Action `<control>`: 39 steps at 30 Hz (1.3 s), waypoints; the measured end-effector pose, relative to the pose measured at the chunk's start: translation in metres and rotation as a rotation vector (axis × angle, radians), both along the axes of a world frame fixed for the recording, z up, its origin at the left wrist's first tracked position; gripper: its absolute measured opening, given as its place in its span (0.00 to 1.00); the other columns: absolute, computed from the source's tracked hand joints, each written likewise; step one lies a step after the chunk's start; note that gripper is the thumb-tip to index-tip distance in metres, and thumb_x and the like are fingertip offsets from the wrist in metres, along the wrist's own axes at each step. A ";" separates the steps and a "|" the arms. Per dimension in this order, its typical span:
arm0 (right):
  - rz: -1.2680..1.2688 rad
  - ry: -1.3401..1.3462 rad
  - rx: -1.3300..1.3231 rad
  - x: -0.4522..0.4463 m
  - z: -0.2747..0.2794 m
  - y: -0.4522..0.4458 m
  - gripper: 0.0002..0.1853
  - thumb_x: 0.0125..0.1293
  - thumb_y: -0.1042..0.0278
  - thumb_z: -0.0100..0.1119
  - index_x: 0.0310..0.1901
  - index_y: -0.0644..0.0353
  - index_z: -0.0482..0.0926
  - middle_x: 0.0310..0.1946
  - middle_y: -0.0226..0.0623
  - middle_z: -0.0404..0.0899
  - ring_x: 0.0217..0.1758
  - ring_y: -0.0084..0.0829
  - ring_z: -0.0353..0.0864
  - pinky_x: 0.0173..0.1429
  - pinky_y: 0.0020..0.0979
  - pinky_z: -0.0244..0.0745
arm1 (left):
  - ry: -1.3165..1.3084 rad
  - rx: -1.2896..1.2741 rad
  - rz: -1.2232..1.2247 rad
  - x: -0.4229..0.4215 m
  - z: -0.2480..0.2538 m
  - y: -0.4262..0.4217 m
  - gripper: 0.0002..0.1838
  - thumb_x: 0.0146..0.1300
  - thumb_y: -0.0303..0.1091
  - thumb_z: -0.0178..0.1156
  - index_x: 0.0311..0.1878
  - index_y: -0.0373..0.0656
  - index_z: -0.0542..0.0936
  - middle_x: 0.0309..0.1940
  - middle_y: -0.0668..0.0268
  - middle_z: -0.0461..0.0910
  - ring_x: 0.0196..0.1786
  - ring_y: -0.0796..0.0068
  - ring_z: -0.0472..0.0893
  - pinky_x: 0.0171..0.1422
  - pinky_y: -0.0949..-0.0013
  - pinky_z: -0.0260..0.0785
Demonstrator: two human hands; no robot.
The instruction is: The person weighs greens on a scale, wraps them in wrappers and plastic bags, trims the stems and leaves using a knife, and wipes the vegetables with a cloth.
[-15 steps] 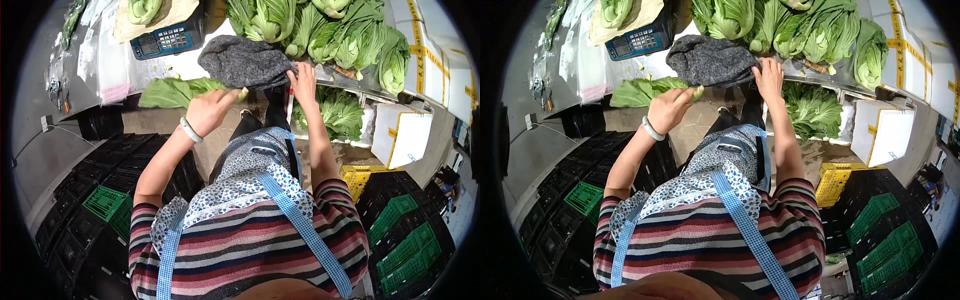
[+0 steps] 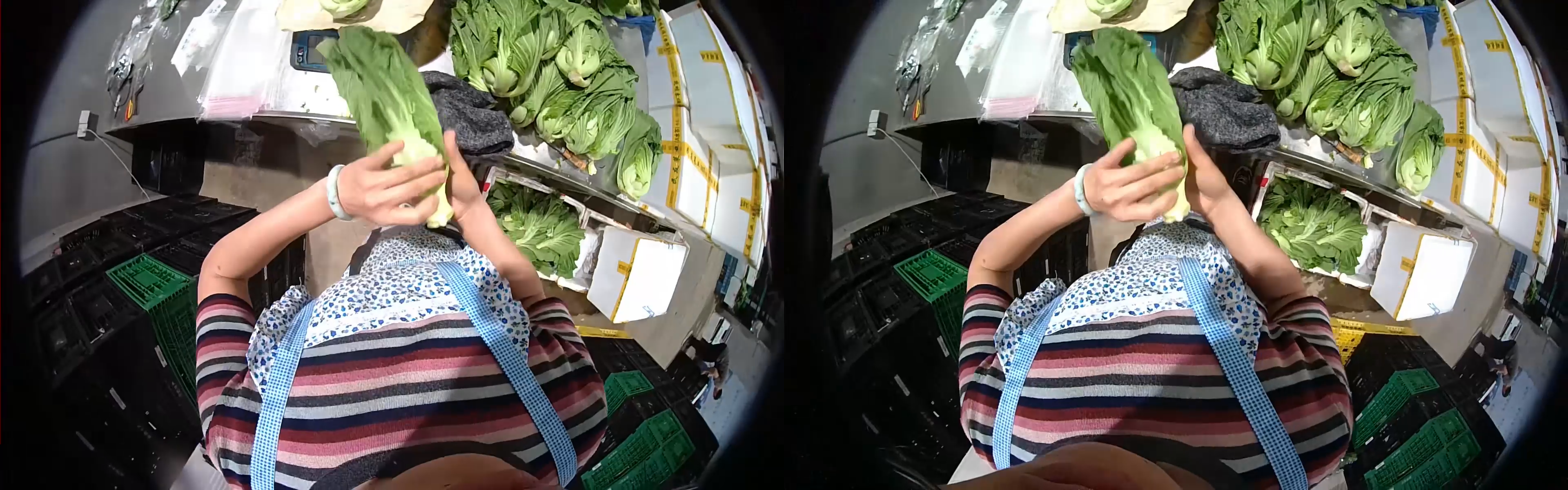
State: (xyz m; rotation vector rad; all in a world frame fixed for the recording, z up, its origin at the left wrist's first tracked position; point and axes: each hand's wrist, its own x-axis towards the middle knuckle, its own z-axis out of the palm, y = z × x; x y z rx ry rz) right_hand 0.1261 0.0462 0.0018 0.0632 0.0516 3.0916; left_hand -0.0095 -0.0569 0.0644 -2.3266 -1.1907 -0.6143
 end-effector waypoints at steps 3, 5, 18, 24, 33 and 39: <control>-0.016 -0.046 0.015 -0.015 0.007 0.000 0.31 0.73 0.43 0.38 0.67 0.60 0.61 0.62 0.45 0.69 0.60 0.38 0.74 0.61 0.43 0.75 | -0.023 0.025 0.252 -0.007 0.001 -0.019 0.09 0.60 0.43 0.58 0.44 0.61 0.75 0.56 0.72 0.78 0.60 0.74 0.76 0.69 0.39 0.47; -0.030 -0.069 0.075 -0.021 0.008 0.007 0.29 0.73 0.46 0.43 0.65 0.61 0.63 0.58 0.46 0.73 0.58 0.38 0.76 0.60 0.44 0.76 | -0.045 0.075 0.307 -0.016 -0.004 -0.040 0.18 0.57 0.43 0.61 0.52 0.61 0.74 0.59 0.67 0.75 0.62 0.68 0.74 0.71 0.41 0.44; -0.406 -0.514 1.195 0.017 0.008 0.069 0.28 0.67 0.47 0.57 0.54 0.68 0.74 0.47 0.34 0.78 0.49 0.23 0.74 0.57 0.27 0.66 | -2.151 -1.066 0.360 0.048 -0.004 0.016 0.21 0.71 0.47 0.52 0.50 0.36 0.77 0.36 0.64 0.81 0.33 0.77 0.80 0.44 0.75 0.74; -0.625 -0.512 1.291 0.038 0.020 0.088 0.28 0.63 0.50 0.64 0.53 0.68 0.74 0.47 0.34 0.78 0.50 0.23 0.73 0.58 0.28 0.66 | -1.752 -0.913 0.533 0.059 -0.030 0.018 0.14 0.71 0.35 0.54 0.42 0.31 0.80 0.20 0.67 0.77 0.21 0.82 0.76 0.24 0.80 0.68; -0.732 -0.597 1.618 0.025 0.027 0.099 0.31 0.53 0.52 0.72 0.51 0.68 0.75 0.41 0.42 0.83 0.46 0.32 0.83 0.53 0.32 0.74 | -0.929 -0.327 0.631 0.080 -0.021 0.059 0.37 0.53 0.37 0.70 0.63 0.35 0.65 0.57 0.47 0.72 0.57 0.48 0.73 0.62 0.57 0.66; -0.505 -0.235 0.725 -0.010 -0.022 0.099 0.54 0.46 0.39 0.73 0.70 0.53 0.56 0.67 0.39 0.62 0.68 0.44 0.64 0.70 0.44 0.62 | -0.836 -0.118 0.572 0.040 -0.029 0.066 0.12 0.52 0.26 0.67 0.40 0.36 0.77 0.42 0.49 0.79 0.41 0.50 0.81 0.45 0.59 0.76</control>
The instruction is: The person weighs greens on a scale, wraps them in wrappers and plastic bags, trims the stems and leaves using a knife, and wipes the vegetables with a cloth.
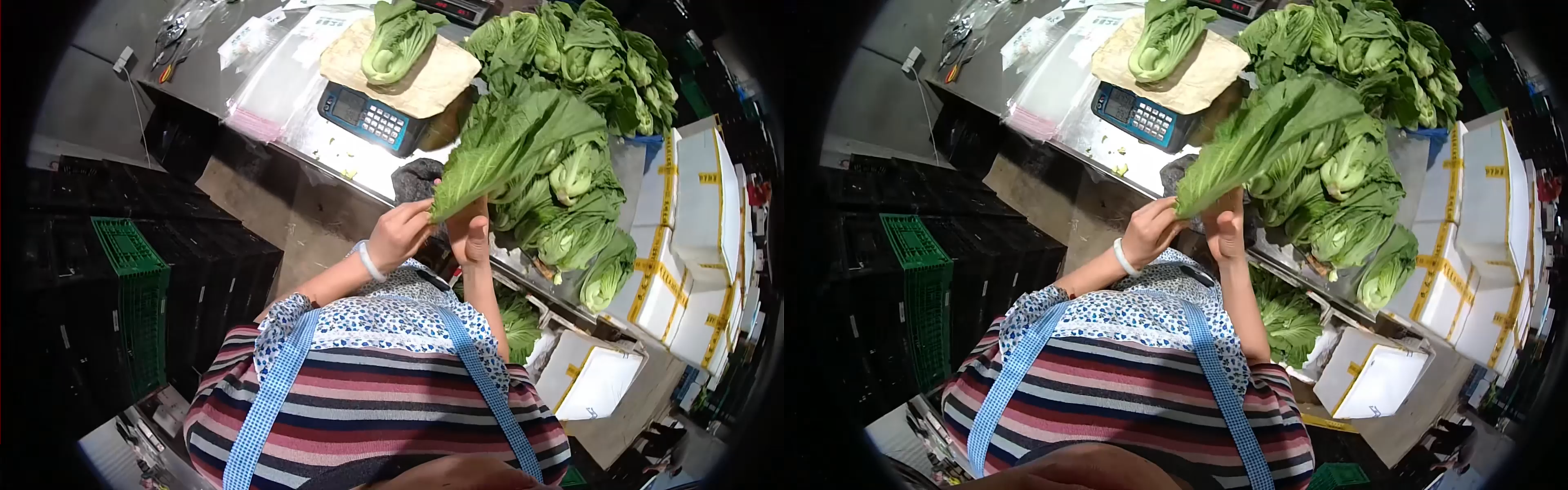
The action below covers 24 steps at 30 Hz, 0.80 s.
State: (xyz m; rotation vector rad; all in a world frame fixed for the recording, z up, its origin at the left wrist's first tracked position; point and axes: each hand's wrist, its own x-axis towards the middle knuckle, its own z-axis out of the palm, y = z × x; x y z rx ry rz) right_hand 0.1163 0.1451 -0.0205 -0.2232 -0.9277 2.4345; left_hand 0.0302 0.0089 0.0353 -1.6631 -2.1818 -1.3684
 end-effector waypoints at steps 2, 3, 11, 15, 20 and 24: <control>0.144 0.118 -0.235 -0.019 -0.016 0.015 0.55 0.45 0.40 0.73 0.72 0.52 0.53 0.68 0.39 0.61 0.68 0.46 0.64 0.70 0.50 0.62 | -0.057 -0.018 -0.124 -0.020 -0.013 -0.001 0.10 0.56 0.29 0.66 0.38 0.36 0.77 0.39 0.51 0.79 0.39 0.51 0.80 0.42 0.60 0.75; 0.132 0.163 -0.286 -0.027 -0.021 0.022 0.54 0.45 0.45 0.75 0.71 0.54 0.55 0.67 0.39 0.63 0.68 0.44 0.64 0.70 0.49 0.62 | -0.166 -0.034 -0.223 -0.032 -0.015 0.000 0.11 0.58 0.32 0.65 0.37 0.35 0.77 0.37 0.53 0.79 0.38 0.52 0.80 0.40 0.62 0.74; -0.280 -0.120 -0.325 -0.102 -0.024 0.072 0.37 0.57 0.72 0.68 0.67 0.62 0.60 0.61 0.42 0.69 0.63 0.42 0.71 0.67 0.45 0.67 | -0.915 -0.037 -0.075 -0.211 -0.045 0.019 0.14 0.65 0.31 0.58 0.51 0.36 0.78 0.39 0.60 0.83 0.43 0.71 0.82 0.51 0.70 0.73; -0.426 -0.244 -0.127 -0.147 0.031 0.091 0.33 0.60 0.79 0.61 0.67 0.63 0.59 0.60 0.42 0.71 0.62 0.41 0.72 0.65 0.41 0.70 | -0.432 0.049 0.387 -0.363 -0.066 0.080 0.23 0.59 0.36 0.64 0.56 0.36 0.73 0.47 0.53 0.78 0.46 0.62 0.78 0.52 0.64 0.70; -0.429 -0.365 0.044 -0.214 0.073 0.126 0.32 0.60 0.77 0.62 0.65 0.66 0.60 0.58 0.46 0.72 0.59 0.42 0.74 0.63 0.40 0.72 | -0.188 -0.102 0.330 -0.427 -0.082 0.141 0.27 0.60 0.40 0.63 0.60 0.35 0.70 0.52 0.48 0.74 0.53 0.50 0.75 0.58 0.55 0.67; -0.309 -0.321 -0.032 -0.248 0.060 0.164 0.26 0.65 0.73 0.58 0.63 0.66 0.64 0.58 0.46 0.74 0.60 0.43 0.75 0.64 0.47 0.72 | -0.434 -0.186 0.343 -0.453 -0.104 0.170 0.34 0.56 0.45 0.67 0.61 0.35 0.69 0.50 0.47 0.77 0.52 0.50 0.77 0.59 0.57 0.68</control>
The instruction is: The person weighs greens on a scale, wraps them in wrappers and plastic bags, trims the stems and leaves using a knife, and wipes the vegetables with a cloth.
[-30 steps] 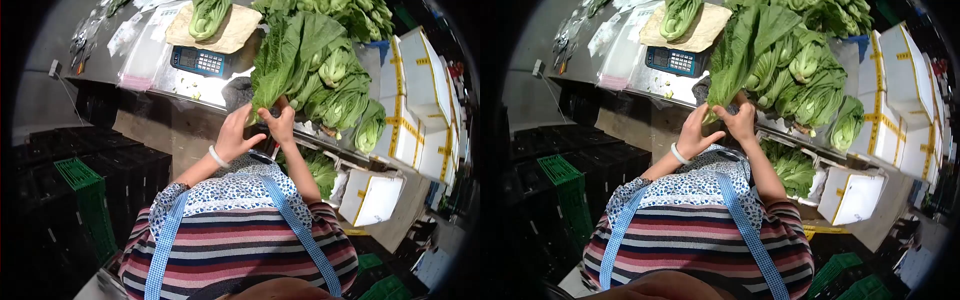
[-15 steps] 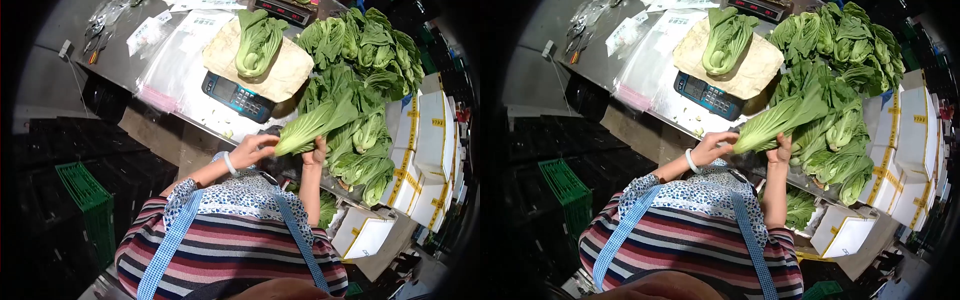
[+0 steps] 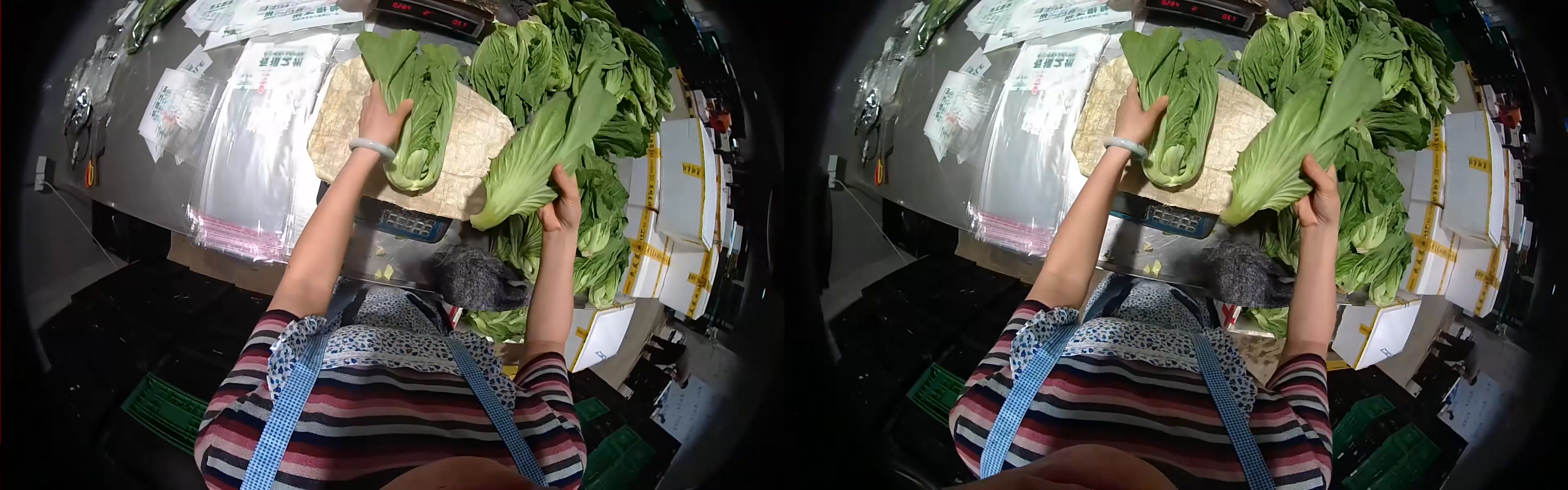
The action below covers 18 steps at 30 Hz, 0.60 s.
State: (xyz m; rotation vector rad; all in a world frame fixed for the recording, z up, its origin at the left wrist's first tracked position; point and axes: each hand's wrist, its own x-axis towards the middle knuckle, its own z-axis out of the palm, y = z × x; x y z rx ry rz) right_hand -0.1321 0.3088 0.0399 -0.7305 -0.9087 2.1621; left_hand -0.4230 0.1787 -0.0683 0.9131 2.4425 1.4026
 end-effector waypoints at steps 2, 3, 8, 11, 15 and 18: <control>0.068 0.047 -0.038 -0.028 -0.002 0.008 0.25 0.66 0.73 0.58 0.63 0.67 0.65 0.58 0.47 0.74 0.59 0.43 0.75 0.64 0.47 0.72 | -0.139 0.000 -0.014 -0.011 -0.018 0.005 0.42 0.51 0.47 0.71 0.64 0.33 0.66 0.44 0.49 0.82 0.45 0.56 0.82 0.53 0.62 0.72; 0.139 0.100 -0.071 -0.043 -0.001 0.010 0.23 0.66 0.72 0.57 0.62 0.67 0.67 0.57 0.47 0.74 0.59 0.43 0.76 0.64 0.47 0.72 | -0.148 -0.007 -0.014 -0.013 -0.023 0.004 0.42 0.51 0.47 0.71 0.64 0.33 0.66 0.44 0.49 0.82 0.45 0.56 0.82 0.53 0.62 0.72; 0.156 0.099 -0.259 -0.106 -0.008 0.032 0.20 0.65 0.74 0.57 0.58 0.68 0.70 0.54 0.48 0.76 0.56 0.43 0.78 0.62 0.45 0.75 | -0.382 0.073 0.023 -0.012 -0.008 -0.004 0.41 0.49 0.37 0.72 0.64 0.31 0.64 0.39 0.53 0.82 0.40 0.68 0.83 0.45 0.69 0.75; 0.223 0.155 -0.391 -0.139 -0.005 0.037 0.17 0.64 0.77 0.58 0.53 0.69 0.72 0.51 0.49 0.78 0.52 0.42 0.81 0.58 0.44 0.79 | -0.670 0.278 0.083 -0.004 -0.016 -0.006 0.39 0.51 0.27 0.66 0.66 0.31 0.60 0.41 0.53 0.80 0.42 0.73 0.81 0.43 0.73 0.75; 0.378 0.233 -0.540 -0.161 -0.024 0.020 0.15 0.63 0.78 0.58 0.51 0.71 0.73 0.49 0.51 0.78 0.50 0.43 0.82 0.57 0.45 0.80 | -0.817 0.529 0.086 0.005 -0.010 -0.008 0.42 0.54 0.15 0.59 0.71 0.33 0.49 0.44 0.57 0.76 0.42 0.72 0.80 0.44 0.74 0.75; 0.431 0.294 -0.439 -0.163 -0.038 0.009 0.16 0.62 0.76 0.60 0.51 0.71 0.74 0.48 0.50 0.79 0.51 0.41 0.82 0.58 0.43 0.79 | -0.842 0.594 0.049 0.005 -0.019 -0.009 0.40 0.57 0.28 0.67 0.68 0.32 0.56 0.47 0.56 0.78 0.43 0.73 0.80 0.44 0.76 0.73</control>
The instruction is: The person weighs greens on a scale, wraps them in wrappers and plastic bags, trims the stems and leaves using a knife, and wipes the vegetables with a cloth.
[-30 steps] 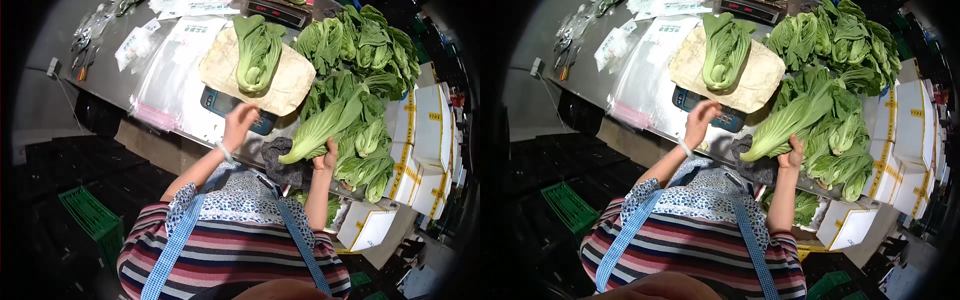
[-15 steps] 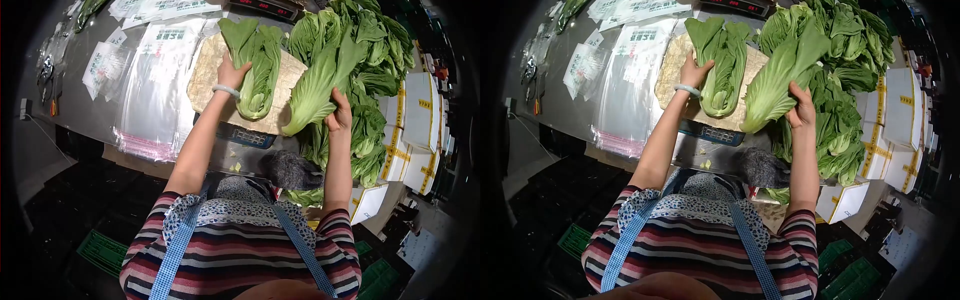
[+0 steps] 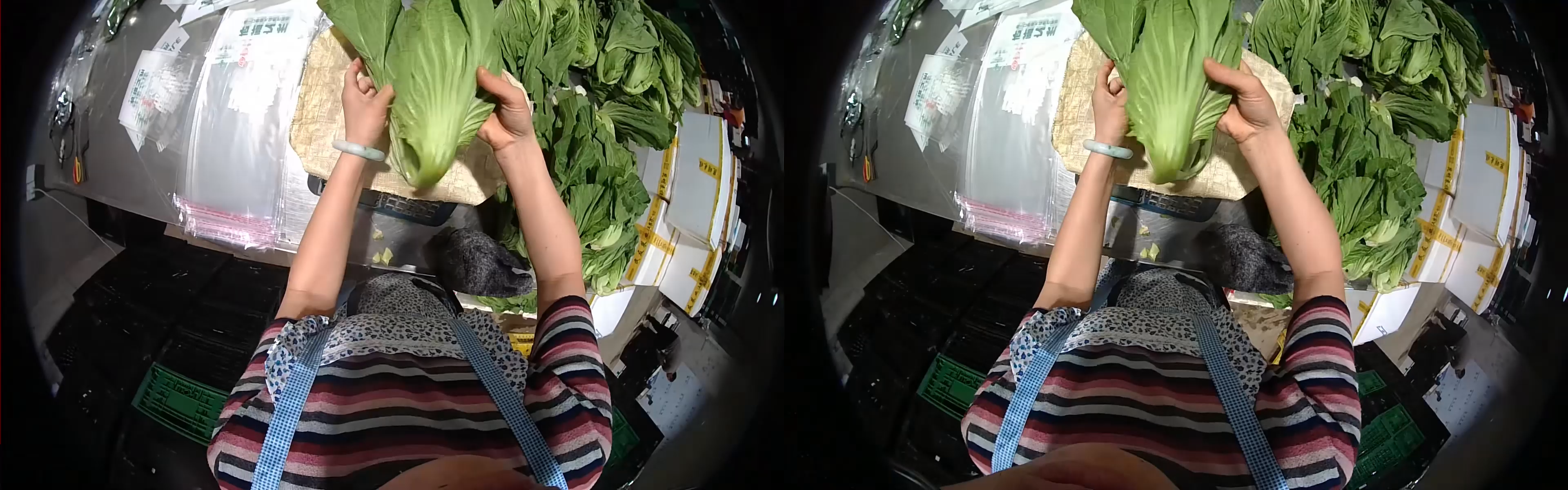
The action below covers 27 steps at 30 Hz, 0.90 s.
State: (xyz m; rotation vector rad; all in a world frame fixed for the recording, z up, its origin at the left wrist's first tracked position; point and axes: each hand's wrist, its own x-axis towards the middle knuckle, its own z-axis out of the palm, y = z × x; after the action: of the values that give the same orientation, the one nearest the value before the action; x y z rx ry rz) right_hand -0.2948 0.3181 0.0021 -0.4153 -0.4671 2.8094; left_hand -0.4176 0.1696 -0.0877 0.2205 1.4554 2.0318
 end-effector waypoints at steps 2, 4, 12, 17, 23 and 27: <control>0.017 0.156 -0.120 0.011 -0.022 0.029 0.17 0.65 0.70 0.58 0.54 0.67 0.75 0.53 0.47 0.78 0.57 0.42 0.78 0.63 0.46 0.73 | 0.242 -0.250 0.020 0.004 0.017 -0.003 0.42 0.57 0.30 0.66 0.69 0.30 0.53 0.52 0.50 0.72 0.52 0.65 0.75 0.52 0.68 0.70; -0.062 0.180 -0.118 0.020 -0.012 0.046 0.18 0.66 0.66 0.58 0.54 0.67 0.75 0.53 0.47 0.78 0.56 0.42 0.78 0.62 0.47 0.74 | 0.567 -0.487 0.083 0.010 0.033 -0.003 0.41 0.58 0.43 0.65 0.67 0.29 0.58 0.63 0.38 0.57 0.68 0.46 0.58 0.70 0.52 0.55; -0.256 0.100 -0.016 0.022 -0.029 0.080 0.18 0.67 0.65 0.58 0.54 0.65 0.74 0.54 0.44 0.77 0.60 0.41 0.75 0.67 0.47 0.68 | 0.979 -1.079 -0.031 0.015 0.073 0.058 0.23 0.52 0.52 0.66 0.35 0.38 0.84 0.59 0.44 0.69 0.63 0.45 0.63 0.66 0.52 0.56; -0.142 0.199 -0.063 0.019 -0.033 0.106 0.18 0.67 0.64 0.58 0.55 0.65 0.74 0.55 0.45 0.77 0.60 0.42 0.75 0.67 0.47 0.68 | 0.875 -0.601 0.113 0.000 0.041 0.047 0.11 0.53 0.38 0.65 0.26 0.38 0.82 0.48 0.48 0.78 0.56 0.52 0.74 0.62 0.56 0.62; -0.071 -0.034 -0.071 -0.025 -0.002 0.100 0.19 0.68 0.63 0.54 0.56 0.65 0.73 0.53 0.45 0.78 0.57 0.43 0.77 0.63 0.46 0.72 | 0.356 -0.074 0.299 0.033 0.063 0.019 0.06 0.61 0.27 0.62 0.29 0.37 0.78 0.40 0.60 0.81 0.59 0.63 0.73 0.64 0.62 0.61; -0.047 -0.043 0.125 -0.062 -0.015 0.088 0.17 0.65 0.69 0.59 0.54 0.65 0.74 0.48 0.43 0.80 0.51 0.41 0.80 0.58 0.43 0.76 | 0.236 0.105 0.415 0.050 0.067 0.010 0.04 0.61 0.25 0.61 0.32 0.35 0.77 0.49 0.57 0.77 0.39 0.81 0.75 0.40 0.82 0.64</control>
State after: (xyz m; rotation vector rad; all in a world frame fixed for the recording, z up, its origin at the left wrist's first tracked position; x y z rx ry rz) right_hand -0.3572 0.4065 -0.0129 -0.4546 -0.6301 2.7121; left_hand -0.3677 0.1792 -0.0203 0.2210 1.6455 2.4885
